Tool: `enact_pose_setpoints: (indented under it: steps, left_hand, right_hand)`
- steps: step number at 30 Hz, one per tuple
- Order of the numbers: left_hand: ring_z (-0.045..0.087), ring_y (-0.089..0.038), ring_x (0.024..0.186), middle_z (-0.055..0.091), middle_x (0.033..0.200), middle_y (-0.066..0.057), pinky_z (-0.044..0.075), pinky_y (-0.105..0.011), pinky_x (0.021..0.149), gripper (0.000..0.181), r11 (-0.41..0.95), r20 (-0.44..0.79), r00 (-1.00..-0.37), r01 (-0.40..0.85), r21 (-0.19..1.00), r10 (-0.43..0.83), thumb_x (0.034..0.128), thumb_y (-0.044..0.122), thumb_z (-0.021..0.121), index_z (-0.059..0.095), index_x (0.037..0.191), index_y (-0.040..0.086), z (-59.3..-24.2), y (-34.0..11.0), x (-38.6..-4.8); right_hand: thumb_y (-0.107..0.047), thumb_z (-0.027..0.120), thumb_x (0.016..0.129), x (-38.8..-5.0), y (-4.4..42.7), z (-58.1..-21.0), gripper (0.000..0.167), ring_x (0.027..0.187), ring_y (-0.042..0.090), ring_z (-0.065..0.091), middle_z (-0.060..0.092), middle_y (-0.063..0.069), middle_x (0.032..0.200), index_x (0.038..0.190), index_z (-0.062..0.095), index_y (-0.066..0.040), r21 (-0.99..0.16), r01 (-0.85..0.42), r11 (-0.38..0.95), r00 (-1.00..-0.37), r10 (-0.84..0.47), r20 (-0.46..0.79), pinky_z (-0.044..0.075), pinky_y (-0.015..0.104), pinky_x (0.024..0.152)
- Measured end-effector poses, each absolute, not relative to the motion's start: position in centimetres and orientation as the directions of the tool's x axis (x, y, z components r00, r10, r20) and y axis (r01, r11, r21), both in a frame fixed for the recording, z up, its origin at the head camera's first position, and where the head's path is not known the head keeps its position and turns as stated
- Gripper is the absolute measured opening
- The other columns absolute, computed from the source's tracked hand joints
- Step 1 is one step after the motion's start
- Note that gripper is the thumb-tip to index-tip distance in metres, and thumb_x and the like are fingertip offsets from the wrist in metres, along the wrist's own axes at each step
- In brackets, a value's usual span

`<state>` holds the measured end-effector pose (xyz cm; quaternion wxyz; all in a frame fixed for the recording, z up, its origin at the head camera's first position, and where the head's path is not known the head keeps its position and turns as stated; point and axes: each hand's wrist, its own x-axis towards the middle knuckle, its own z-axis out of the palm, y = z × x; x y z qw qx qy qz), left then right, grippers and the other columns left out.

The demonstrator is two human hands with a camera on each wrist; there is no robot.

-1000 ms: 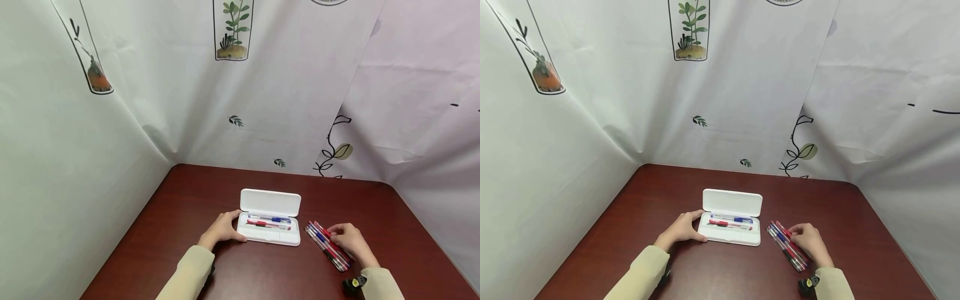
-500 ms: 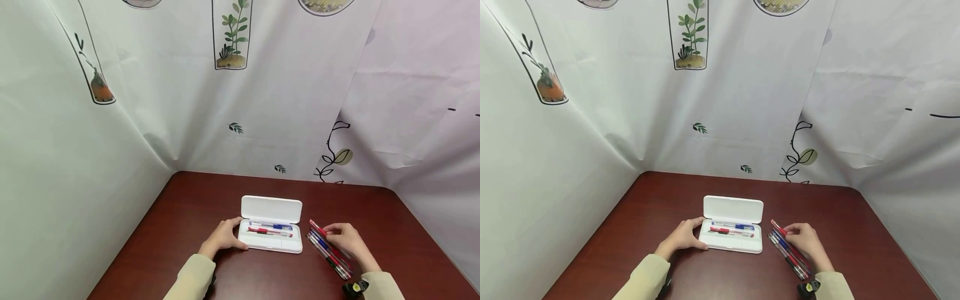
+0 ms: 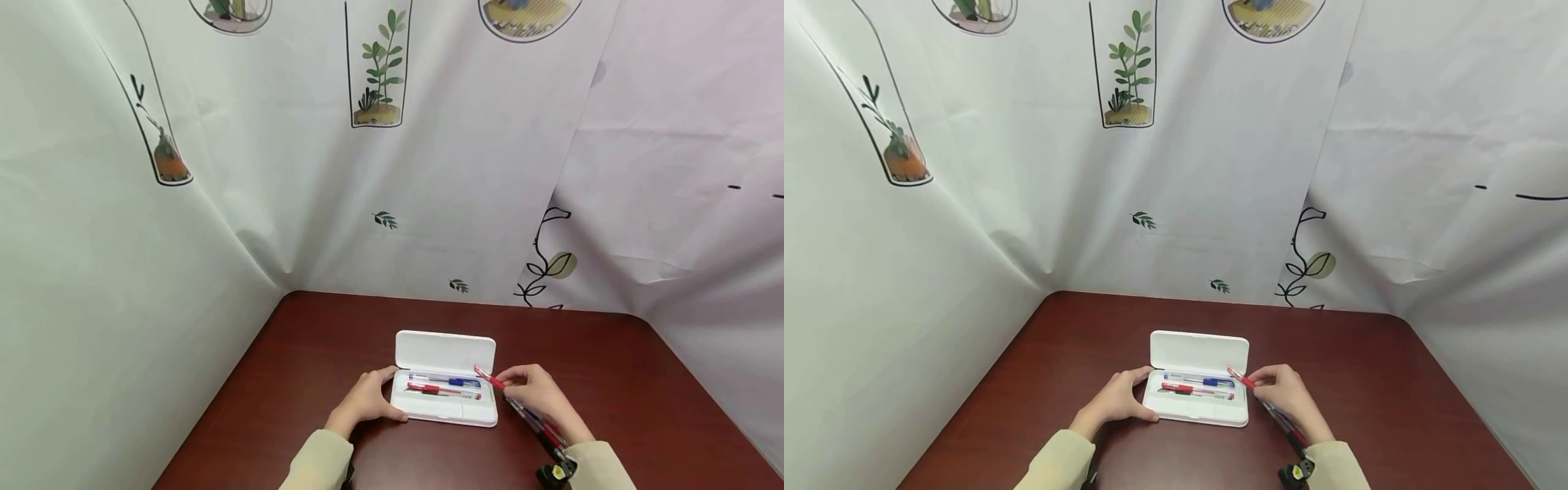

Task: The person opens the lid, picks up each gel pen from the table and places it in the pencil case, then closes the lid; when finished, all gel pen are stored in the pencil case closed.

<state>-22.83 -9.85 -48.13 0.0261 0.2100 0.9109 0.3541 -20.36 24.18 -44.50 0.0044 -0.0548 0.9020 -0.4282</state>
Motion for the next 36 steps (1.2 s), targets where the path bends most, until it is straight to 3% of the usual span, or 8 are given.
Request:
enact_pose_setpoints:
  steps: [8,13,23,36]
  left_hand:
    - [0.060,-0.019,0.111,0.066,0.125,-0.005,0.048,-0.040,0.098,0.084,0.651,0.102,-0.913,0.357,0.670,0.395,0.0574,0.034,0.094,0.061,0.130,0.007,-48.4,-10.1,-22.5]
    - [0.060,-0.018,0.110,0.066,0.125,-0.004,0.048,-0.038,0.098,0.083,0.645,0.111,-0.911,0.364,0.673,0.398,0.0573,0.034,0.094,0.061,0.129,0.008,-48.5,-10.1,-22.5]
    - [0.060,-0.015,0.111,0.068,0.123,-0.002,0.048,-0.036,0.099,0.081,0.634,0.137,-0.902,0.390,0.668,0.410,0.0560,0.033,0.095,0.063,0.127,0.009,-48.6,-10.0,-22.7]
    - [0.060,-0.017,0.112,0.067,0.124,-0.004,0.048,-0.037,0.099,0.083,0.625,0.139,-0.903,0.386,0.679,0.407,0.0551,0.031,0.096,0.062,0.127,0.007,-48.1,-9.9,-22.7]
  right_hand:
    - [0.003,0.070,0.073,-20.9,21.1,-45.2,0.018,0.071,0.016,0.056,0.066,0.005,0.078,0.091,0.074,0.001,-0.796,-0.178,0.579,-0.972,-0.228,0.052,0.048,0.023,0.060]
    - [0.002,0.071,0.074,-21.6,19.7,-45.6,0.015,0.068,0.010,0.054,0.067,0.003,0.077,0.088,0.075,-0.001,-0.768,-0.263,0.584,-0.952,-0.286,0.108,0.047,0.021,0.060]
    - [0.004,0.068,0.073,-22.5,17.7,-46.0,0.017,0.066,0.005,0.050,0.064,-0.001,0.074,0.086,0.076,-0.003,-0.763,-0.314,0.565,-0.934,-0.330,0.139,0.042,0.020,0.058]
    - [0.009,0.065,0.071,-23.2,16.1,-46.7,0.018,0.063,0.000,0.050,0.065,0.002,0.072,0.082,0.074,-0.001,-0.755,-0.395,0.523,-0.893,-0.410,0.184,0.043,0.018,0.056]
